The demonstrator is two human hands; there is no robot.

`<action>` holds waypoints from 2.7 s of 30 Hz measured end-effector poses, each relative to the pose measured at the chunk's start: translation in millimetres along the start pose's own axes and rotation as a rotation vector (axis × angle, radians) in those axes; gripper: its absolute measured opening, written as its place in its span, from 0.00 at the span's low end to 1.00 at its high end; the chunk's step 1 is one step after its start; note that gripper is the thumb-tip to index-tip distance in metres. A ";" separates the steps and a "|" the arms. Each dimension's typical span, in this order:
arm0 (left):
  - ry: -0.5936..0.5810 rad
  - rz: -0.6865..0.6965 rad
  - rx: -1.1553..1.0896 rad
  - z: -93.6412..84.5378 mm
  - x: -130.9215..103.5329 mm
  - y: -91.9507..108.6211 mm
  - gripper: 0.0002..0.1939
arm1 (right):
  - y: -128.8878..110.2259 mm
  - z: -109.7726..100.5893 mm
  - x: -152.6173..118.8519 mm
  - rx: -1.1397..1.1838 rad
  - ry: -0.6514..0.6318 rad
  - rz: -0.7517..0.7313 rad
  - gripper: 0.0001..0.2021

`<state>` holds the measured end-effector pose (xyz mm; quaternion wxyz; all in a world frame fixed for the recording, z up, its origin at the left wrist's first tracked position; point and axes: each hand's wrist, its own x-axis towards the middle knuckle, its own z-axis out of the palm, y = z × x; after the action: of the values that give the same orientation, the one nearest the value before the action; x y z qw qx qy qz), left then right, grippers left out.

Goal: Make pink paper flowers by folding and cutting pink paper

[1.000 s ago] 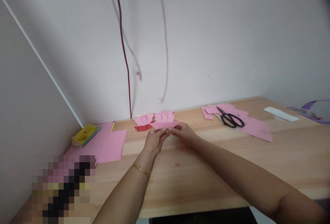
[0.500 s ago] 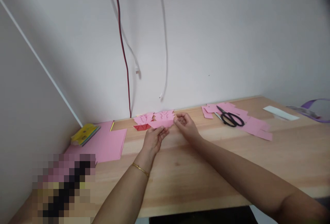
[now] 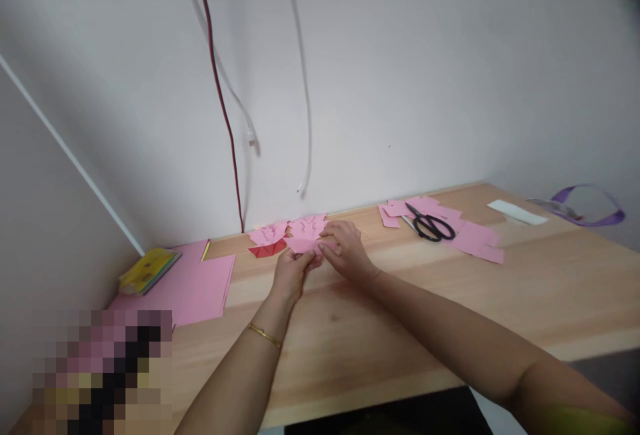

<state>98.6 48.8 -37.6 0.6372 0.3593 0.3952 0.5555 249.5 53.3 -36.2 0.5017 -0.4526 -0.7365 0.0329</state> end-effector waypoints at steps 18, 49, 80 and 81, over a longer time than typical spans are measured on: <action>-0.053 0.071 0.310 -5.7 0.3 -4.8 0.13 | 3.1 -6.5 5.4 0.466 -0.317 0.318 0.10; 0.130 -0.053 -0.277 3.0 -1.7 11.4 0.13 | -1.5 5.6 0.9 0.525 0.020 0.490 0.17; -0.079 -0.136 -0.395 16.6 -10.9 14.3 0.17 | 0.4 -7.2 10.4 0.825 -0.337 0.461 0.18; -0.084 -0.141 -0.393 16.3 -10.9 15.1 0.19 | 1.5 -6.9 10.0 0.820 -0.328 0.470 0.18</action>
<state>106.2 39.6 -15.9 0.7483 0.2226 0.2765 0.5605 254.9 58.4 -26.5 0.4949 -0.3606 -0.6103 0.5026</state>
